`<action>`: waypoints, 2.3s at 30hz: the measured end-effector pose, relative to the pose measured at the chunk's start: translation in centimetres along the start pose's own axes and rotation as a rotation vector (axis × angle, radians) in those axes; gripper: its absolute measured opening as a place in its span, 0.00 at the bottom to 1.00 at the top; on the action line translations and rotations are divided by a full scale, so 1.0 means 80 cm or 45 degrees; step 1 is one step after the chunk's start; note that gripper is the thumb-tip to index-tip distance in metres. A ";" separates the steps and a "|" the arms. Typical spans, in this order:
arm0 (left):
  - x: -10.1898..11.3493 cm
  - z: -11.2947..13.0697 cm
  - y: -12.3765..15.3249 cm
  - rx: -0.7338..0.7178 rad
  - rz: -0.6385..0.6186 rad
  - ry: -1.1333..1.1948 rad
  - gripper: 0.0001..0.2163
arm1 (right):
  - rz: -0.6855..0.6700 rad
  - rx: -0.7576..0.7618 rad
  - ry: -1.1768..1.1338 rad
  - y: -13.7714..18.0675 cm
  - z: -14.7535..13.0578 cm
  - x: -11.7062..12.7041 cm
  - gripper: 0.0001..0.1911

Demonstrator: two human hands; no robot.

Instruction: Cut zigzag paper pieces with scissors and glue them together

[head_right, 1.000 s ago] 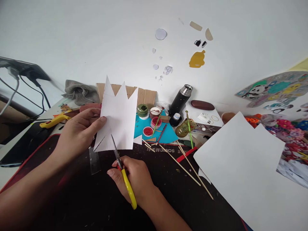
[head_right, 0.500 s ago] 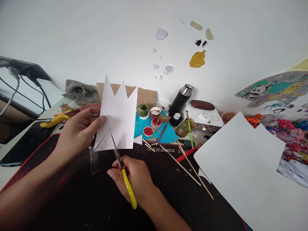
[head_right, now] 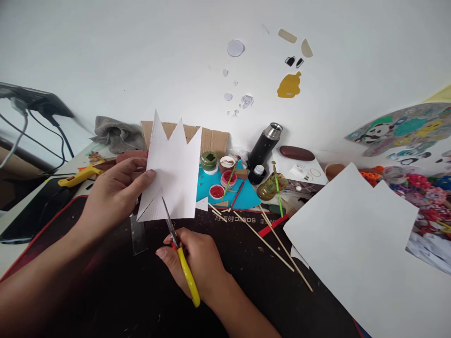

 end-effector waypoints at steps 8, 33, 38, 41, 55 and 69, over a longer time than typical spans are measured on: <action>0.000 -0.003 0.001 0.004 -0.003 0.039 0.12 | 0.013 0.010 -0.034 0.001 0.003 -0.001 0.19; -0.001 -0.001 0.001 -0.016 0.013 0.043 0.13 | 0.021 0.006 -0.054 0.001 0.001 0.000 0.17; -0.002 0.001 0.002 -0.026 0.012 0.061 0.11 | 0.022 0.004 -0.055 0.001 0.000 0.000 0.17; -0.002 0.000 0.001 -0.019 0.021 0.059 0.12 | 0.013 0.001 -0.052 0.000 -0.002 0.000 0.16; -0.001 -0.004 0.000 -0.046 0.024 0.042 0.12 | 0.025 0.021 0.013 0.000 -0.007 0.002 0.15; -0.004 -0.005 0.000 0.023 0.025 0.062 0.11 | 0.009 -0.017 0.036 0.000 -0.002 0.001 0.16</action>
Point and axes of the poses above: each hand's wrist, its own y-axis away from the middle knuckle, its own x-axis out of the back of the hand, z = x × y, the point moved 8 cm from there along -y, towards the middle knuckle, and after that the axes turned 6 degrees about x, right-handed, at the moved point
